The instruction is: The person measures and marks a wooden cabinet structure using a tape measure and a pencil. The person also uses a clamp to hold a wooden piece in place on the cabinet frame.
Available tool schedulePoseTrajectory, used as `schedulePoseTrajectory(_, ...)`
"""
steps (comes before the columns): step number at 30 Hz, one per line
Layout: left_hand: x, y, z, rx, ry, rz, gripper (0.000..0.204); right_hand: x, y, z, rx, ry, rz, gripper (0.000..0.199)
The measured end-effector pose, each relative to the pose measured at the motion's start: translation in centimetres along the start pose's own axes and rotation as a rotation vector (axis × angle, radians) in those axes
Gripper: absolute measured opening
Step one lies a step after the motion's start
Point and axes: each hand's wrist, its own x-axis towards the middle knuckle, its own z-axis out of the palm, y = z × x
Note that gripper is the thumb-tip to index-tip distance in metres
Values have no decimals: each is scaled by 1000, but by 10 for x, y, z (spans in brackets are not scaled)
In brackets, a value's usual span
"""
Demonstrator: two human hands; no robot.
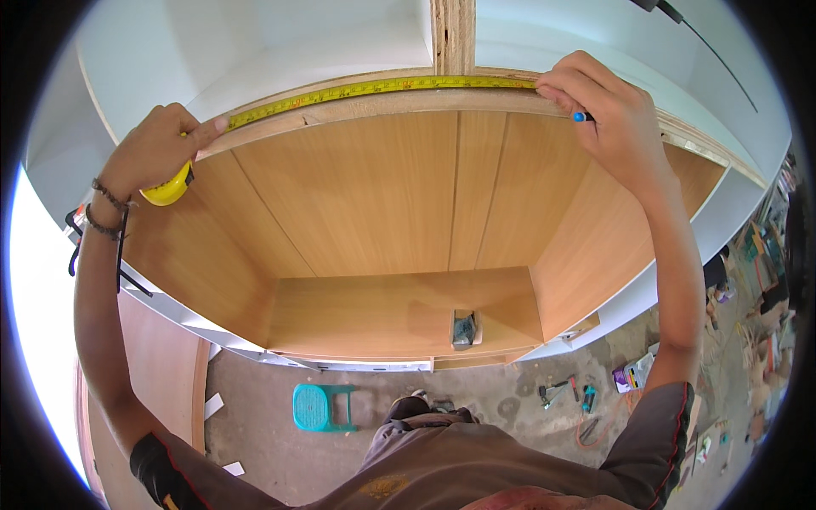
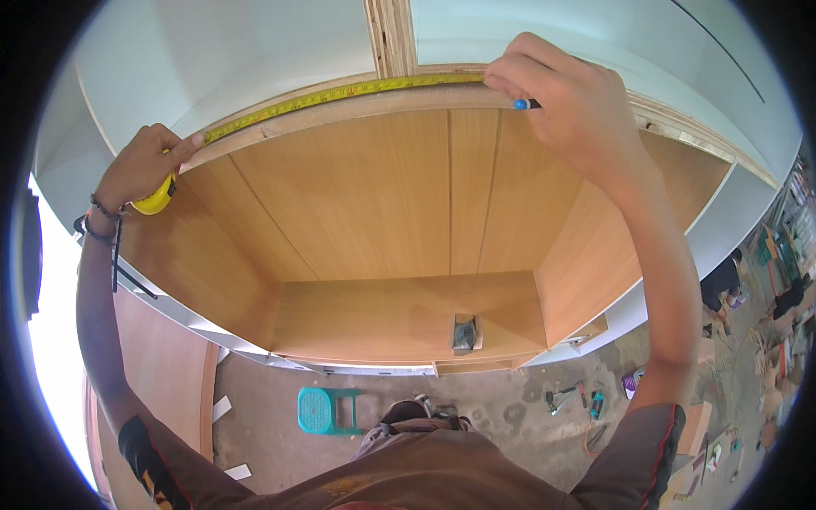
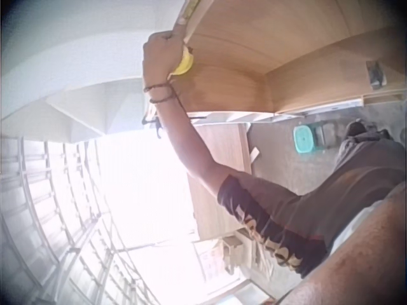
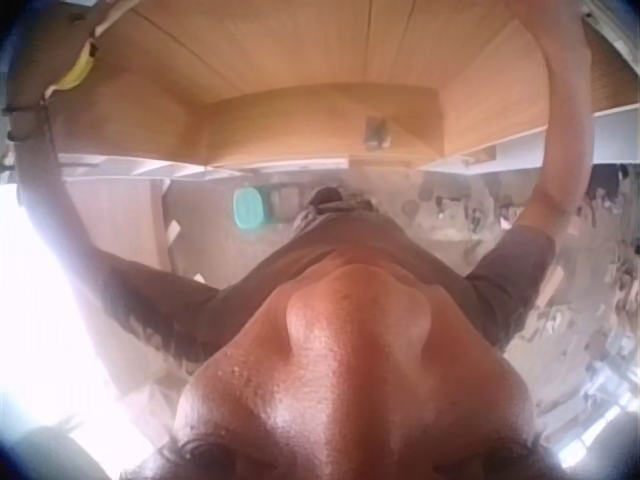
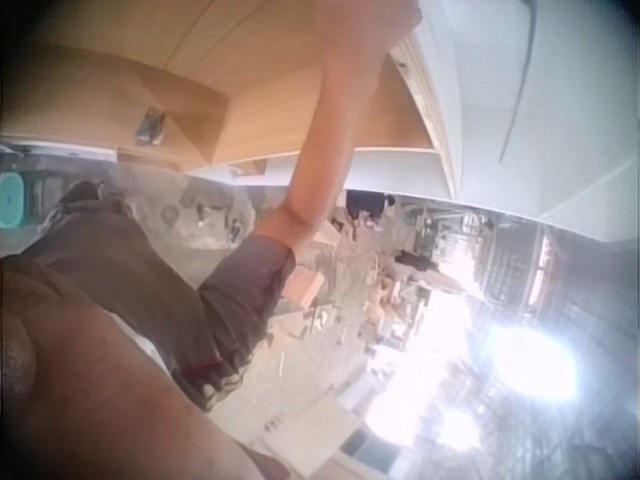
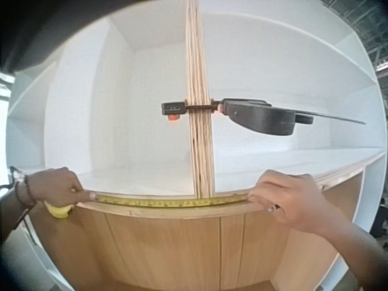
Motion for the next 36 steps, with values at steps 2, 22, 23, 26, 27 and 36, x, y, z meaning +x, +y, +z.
schedulePoseTrajectory(2,3,0,0,-7,-21,10,79,-1,1,1,26,30,-24,25)
schedulePoseTrajectory(22,9,-16,13,-69,-37,-88,71,3,0,6,6,-25,-65,13)
schedulePoseTrajectory(23,8,-15,13,-68,-6,-79,70,3,1,5,11,-22,-67,12)
schedulePoseTrajectory(26,8,-19,13,-67,-3,-84,69,4,-1,5,2,-30,-53,11)
schedulePoseTrajectory(27,10,-21,9,-63,-63,-105,69,4,-2,5,-4,-36,-48,11)
schedulePoseTrajectory(36,11,-16,11,-119,-77,-153,65,5,-1,6,15,-38,-40,12)
